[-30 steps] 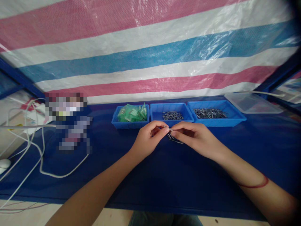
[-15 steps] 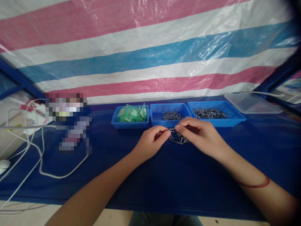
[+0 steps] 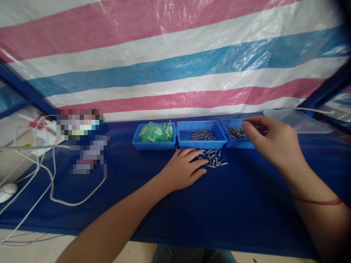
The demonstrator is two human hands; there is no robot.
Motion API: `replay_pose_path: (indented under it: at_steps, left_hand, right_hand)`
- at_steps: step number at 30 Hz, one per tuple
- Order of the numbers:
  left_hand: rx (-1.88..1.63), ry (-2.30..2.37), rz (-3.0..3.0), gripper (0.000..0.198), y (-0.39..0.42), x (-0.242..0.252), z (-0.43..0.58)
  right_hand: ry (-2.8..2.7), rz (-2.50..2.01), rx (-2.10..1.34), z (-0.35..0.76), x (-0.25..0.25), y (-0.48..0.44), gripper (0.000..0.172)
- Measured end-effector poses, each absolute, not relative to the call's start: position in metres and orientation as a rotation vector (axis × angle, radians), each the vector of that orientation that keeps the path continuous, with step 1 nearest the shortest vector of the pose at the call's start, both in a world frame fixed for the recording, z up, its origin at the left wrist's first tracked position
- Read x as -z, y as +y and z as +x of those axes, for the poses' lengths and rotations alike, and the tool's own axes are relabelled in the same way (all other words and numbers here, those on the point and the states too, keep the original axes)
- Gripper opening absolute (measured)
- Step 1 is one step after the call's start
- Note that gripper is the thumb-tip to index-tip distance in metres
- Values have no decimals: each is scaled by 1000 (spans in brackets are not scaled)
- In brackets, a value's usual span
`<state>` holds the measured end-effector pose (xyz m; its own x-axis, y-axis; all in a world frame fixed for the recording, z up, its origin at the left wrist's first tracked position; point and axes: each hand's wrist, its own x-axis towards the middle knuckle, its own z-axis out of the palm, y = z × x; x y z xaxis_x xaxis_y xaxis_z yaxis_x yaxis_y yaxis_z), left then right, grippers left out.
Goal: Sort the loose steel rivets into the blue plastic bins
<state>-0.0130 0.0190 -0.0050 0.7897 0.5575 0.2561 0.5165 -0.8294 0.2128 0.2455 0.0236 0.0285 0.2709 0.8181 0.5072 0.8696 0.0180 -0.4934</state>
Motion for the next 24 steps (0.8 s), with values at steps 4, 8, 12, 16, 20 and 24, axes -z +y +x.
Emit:
replay_pose_path:
  at_steps: [4, 8, 12, 16, 20, 24]
  left_hand:
    - [-491, 842, 2850, 29, 20, 4, -13]
    - [-474, 824, 2892, 26, 22, 3, -13]
    - [-426, 821, 2979, 24, 23, 3, -12]
    - [-438, 839, 3013, 21, 22, 3, -12]
    - [-521, 857, 2988, 19, 21, 4, -13]
    - [-568, 889, 2973, 19, 21, 5, -13]
  right_hand:
    - [-1793, -1526, -225, 230, -33, 13, 27]
    - [-2034, -1341, -513, 216, -34, 7, 27]
    - [-2139, -1295, -655, 205, -30, 6, 27]
    - [-2184, -1266, -673, 201, -27, 6, 26]
    - [-2252, -1222, -574, 202, -26, 7, 19]
    - [-2316, -1177, -534, 202, -20, 9, 14]
